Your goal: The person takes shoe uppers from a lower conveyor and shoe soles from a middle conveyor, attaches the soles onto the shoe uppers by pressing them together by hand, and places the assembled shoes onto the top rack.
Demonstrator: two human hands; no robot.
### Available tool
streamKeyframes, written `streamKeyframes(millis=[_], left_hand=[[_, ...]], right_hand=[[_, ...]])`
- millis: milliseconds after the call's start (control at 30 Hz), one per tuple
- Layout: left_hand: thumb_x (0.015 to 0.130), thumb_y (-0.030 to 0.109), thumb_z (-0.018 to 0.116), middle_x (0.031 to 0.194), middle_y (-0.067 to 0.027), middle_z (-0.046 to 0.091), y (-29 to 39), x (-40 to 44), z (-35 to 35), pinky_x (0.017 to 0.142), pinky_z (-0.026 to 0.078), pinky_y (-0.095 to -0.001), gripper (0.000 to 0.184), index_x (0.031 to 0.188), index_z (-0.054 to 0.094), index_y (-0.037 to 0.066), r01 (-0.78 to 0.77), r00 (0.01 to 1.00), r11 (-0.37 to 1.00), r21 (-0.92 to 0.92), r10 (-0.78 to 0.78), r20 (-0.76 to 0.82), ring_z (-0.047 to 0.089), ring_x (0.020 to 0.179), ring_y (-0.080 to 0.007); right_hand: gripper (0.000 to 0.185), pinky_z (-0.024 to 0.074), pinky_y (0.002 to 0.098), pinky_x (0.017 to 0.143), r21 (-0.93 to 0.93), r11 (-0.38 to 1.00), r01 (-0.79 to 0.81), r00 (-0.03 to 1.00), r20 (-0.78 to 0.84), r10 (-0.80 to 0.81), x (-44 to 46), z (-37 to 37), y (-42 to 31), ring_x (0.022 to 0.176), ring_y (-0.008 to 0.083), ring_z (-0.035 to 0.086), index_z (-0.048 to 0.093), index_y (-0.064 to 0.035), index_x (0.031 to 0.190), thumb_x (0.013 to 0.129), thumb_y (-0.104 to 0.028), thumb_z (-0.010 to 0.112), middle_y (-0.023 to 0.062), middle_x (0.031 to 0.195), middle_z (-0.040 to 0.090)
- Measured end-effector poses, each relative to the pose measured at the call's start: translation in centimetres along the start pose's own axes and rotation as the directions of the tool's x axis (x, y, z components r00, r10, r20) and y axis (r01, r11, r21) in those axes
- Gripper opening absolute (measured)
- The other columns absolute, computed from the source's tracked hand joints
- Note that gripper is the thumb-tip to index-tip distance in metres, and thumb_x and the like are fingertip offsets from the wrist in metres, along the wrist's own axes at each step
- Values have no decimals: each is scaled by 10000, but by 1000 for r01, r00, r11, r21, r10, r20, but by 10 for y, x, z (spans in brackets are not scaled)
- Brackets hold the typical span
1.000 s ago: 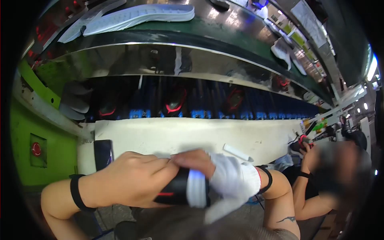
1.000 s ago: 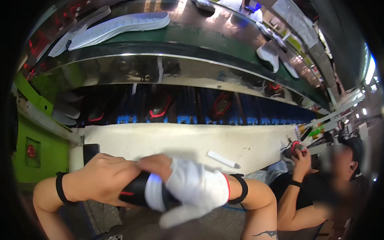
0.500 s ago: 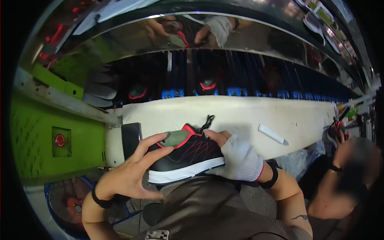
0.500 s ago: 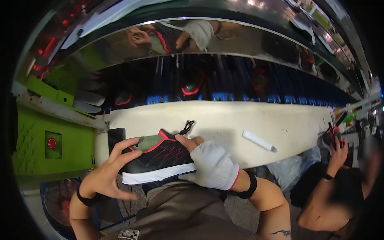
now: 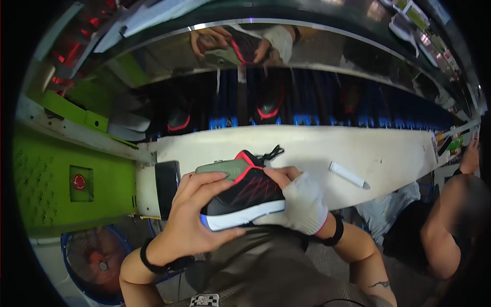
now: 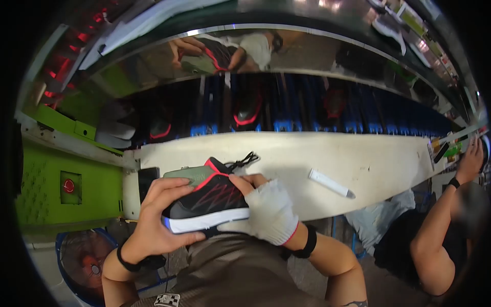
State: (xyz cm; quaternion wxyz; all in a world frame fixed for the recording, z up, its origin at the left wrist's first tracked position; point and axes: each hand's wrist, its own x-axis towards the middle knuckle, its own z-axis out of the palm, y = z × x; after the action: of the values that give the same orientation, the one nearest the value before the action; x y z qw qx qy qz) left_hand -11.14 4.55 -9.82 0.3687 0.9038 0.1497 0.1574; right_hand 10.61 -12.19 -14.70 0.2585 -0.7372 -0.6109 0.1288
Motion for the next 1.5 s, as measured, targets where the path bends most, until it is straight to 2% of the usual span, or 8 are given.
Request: streamKeyframes(millis=[367,700,900,933,1100,1200,1333,1500], left_hand=[[874,340,877,1754,-181,137,28,66,97,1311,186,-499,1153,1689,118,42,-131,943,270,-954,330,-37,161,1635,-341],[950,293,695,1081,-192,724,-22,101,155,915,538,-446,358,1183,689,22,-248,908,831,-498,21,-418,694,1024,-399],[931,376,769,1224,-206,678,57,142,-33,978,486,-474,575,1312,583,-12,-659,270,713,240,521,-810,624,1109,-387],[913,332,794,1224,-207,681,52,137,-45,972,501,-472,547,1290,593,-10,-661,195,689,296,539,-819,630,1102,-394],[849,163,838,1111,-163,697,-62,58,54,867,562,-402,399,1180,675,12,-303,830,944,-126,197,-522,687,969,-311],[837,211,857,1123,-179,713,-91,6,96,893,592,-390,471,1233,683,23,-66,950,968,-241,-13,-312,725,1004,-322],[912,168,785,1188,-170,691,-70,-22,75,882,584,-385,384,1260,673,51,-30,964,950,-311,-54,-259,725,1059,-300],[952,166,731,1133,-152,690,-83,-28,40,908,575,-410,313,1225,667,27,123,949,930,-347,-212,-232,703,1043,-310]], right_hand=[[1054,552,490,1030,-82,995,60,991,-113,-69,-36,-143,-35,1242,472,630,512,-101,1495,596,-285,1032,286,1413,551],[869,524,469,975,-214,976,-40,910,-410,-53,-60,-134,-34,1128,386,642,579,-76,1320,582,-268,995,206,1247,589],[810,356,645,1227,854,175,490,817,-520,250,16,-196,-139,1505,487,398,368,-41,1602,950,-478,567,304,1640,365],[763,393,634,1207,521,574,632,575,-811,104,22,-200,-127,1456,492,454,328,-29,1590,957,-361,598,297,1604,401],[691,512,426,1097,-813,571,-118,192,-583,-790,94,-297,-115,1256,292,629,482,-2,1498,867,-20,763,205,1470,536],[716,533,374,1036,-897,441,20,-17,-441,-897,218,-352,-99,1197,285,666,619,-64,1384,778,-254,951,148,1303,672],[776,514,544,1022,-559,826,-78,686,-631,-362,316,-375,-61,1173,484,666,478,-149,1553,966,-630,639,341,1275,669],[475,533,538,948,-677,735,45,218,-711,-669,348,-257,-112,1083,430,668,693,-36,1211,931,-420,704,265,1099,704]])
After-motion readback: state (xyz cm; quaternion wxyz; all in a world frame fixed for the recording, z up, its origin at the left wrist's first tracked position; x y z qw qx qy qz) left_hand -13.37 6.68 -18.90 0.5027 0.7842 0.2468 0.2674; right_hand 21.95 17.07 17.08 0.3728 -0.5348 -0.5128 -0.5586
